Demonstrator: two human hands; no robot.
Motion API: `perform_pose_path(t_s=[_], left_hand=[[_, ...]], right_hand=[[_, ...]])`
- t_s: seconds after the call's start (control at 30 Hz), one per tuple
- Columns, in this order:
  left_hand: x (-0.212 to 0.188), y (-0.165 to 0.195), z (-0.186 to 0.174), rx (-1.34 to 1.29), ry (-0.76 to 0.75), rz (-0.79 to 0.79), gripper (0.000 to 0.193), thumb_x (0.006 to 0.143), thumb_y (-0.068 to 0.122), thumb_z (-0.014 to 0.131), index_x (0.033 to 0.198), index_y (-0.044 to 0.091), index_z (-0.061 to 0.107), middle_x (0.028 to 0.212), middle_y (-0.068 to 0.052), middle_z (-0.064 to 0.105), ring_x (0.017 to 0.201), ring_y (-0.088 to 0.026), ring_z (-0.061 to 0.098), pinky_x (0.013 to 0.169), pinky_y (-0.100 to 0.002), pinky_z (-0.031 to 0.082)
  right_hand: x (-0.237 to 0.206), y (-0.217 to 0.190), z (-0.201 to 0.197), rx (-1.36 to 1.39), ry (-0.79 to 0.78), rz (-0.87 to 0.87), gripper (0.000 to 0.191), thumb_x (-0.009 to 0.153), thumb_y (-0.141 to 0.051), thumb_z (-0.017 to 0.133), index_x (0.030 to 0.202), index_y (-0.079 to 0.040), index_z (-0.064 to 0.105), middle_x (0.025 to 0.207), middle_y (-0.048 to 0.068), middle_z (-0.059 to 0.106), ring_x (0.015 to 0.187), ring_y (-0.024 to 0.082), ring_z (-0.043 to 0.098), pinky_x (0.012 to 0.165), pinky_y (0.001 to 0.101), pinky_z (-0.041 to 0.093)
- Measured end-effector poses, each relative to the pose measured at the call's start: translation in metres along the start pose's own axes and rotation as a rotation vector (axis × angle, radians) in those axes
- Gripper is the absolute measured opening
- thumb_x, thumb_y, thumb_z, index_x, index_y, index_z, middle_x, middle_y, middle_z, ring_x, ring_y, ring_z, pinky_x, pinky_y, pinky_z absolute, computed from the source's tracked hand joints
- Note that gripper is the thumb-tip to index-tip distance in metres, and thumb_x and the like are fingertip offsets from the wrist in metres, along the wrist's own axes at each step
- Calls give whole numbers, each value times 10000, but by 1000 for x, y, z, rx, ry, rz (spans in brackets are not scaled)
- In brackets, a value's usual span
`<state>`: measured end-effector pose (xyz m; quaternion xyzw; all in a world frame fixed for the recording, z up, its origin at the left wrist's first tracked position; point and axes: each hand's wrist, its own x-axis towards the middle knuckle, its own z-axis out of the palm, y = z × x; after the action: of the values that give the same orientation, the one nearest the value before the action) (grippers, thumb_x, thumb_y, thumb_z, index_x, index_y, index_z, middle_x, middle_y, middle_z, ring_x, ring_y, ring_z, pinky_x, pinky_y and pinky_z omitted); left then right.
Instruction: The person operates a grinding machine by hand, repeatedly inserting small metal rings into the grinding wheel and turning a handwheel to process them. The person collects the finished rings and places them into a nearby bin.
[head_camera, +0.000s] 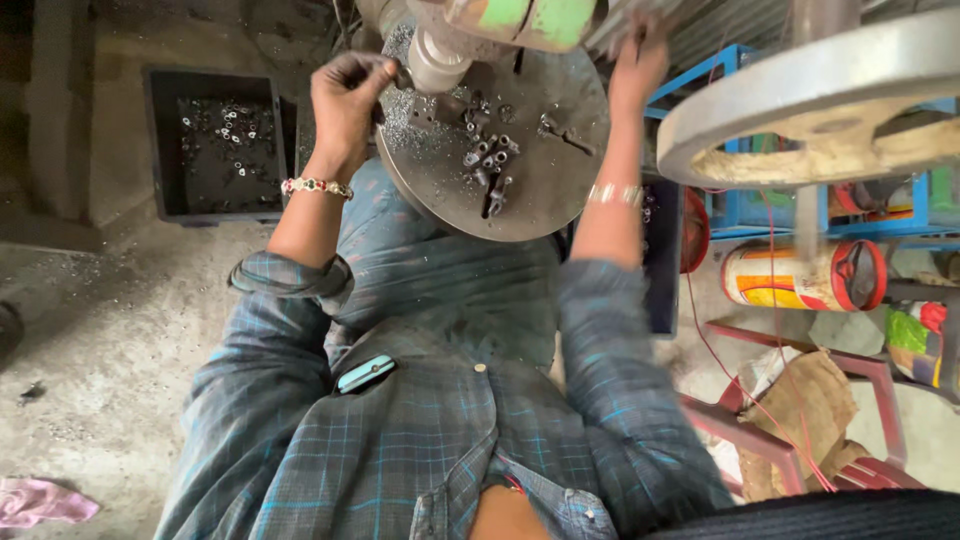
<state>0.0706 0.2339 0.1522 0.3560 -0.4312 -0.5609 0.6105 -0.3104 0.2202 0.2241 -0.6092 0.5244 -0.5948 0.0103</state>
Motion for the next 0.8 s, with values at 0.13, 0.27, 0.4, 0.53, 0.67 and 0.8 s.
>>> perform_pose_path(t_s=[0.13, 0.27, 0.4, 0.53, 0.67, 0.8], left_hand=[[20, 7, -27, 85, 297, 339, 295, 1050, 134, 794, 812, 4, 677, 763, 24, 658, 687, -80, 537, 632, -268, 456], [32, -2, -32, 268, 300, 228, 407, 996, 201, 831, 730, -8, 604, 658, 33, 585, 609, -62, 449, 540, -264, 368], [11, -16, 0, 333, 312, 159, 428, 990, 245, 782, 698, -19, 613, 585, 27, 572, 541, -47, 452, 489, -267, 361], [2, -15, 14, 317, 381, 160, 399, 959, 265, 801, 723, -30, 672, 576, 19, 609, 526, -39, 455, 475, -270, 396], [11, -19, 14, 367, 416, 108, 435, 947, 279, 816, 699, -41, 656, 556, 7, 580, 511, -53, 440, 473, -270, 389], [18, -36, 20, 300, 317, 116, 388, 951, 267, 817, 737, -24, 677, 609, 26, 612, 545, -42, 462, 495, -262, 412]], right_hand=[[-74, -30, -53, -80, 82, 245, 97, 1069, -92, 638, 1128, -17, 656, 915, 8, 637, 622, 84, 512, 538, 282, 454], [-101, -35, -79, -69, -24, 288, 83, 1056, -38, 603, 1127, -2, 631, 994, 16, 698, 583, 81, 564, 521, 272, 490], [-101, -27, -80, -117, -56, 273, 115, 1057, 0, 606, 1141, 5, 684, 982, 41, 719, 591, 93, 587, 548, 279, 496], [-102, -20, -76, -90, -9, 235, 149, 1015, 36, 582, 1134, 14, 668, 1056, 59, 709, 601, 94, 587, 542, 283, 510], [-101, -18, -75, -137, -39, 191, 160, 1020, 54, 572, 1139, 10, 669, 1078, 52, 723, 623, 102, 598, 557, 281, 513], [-101, -18, -74, -135, -24, 224, 137, 1040, 33, 560, 1147, 7, 642, 1062, 33, 716, 592, 100, 573, 545, 277, 497]])
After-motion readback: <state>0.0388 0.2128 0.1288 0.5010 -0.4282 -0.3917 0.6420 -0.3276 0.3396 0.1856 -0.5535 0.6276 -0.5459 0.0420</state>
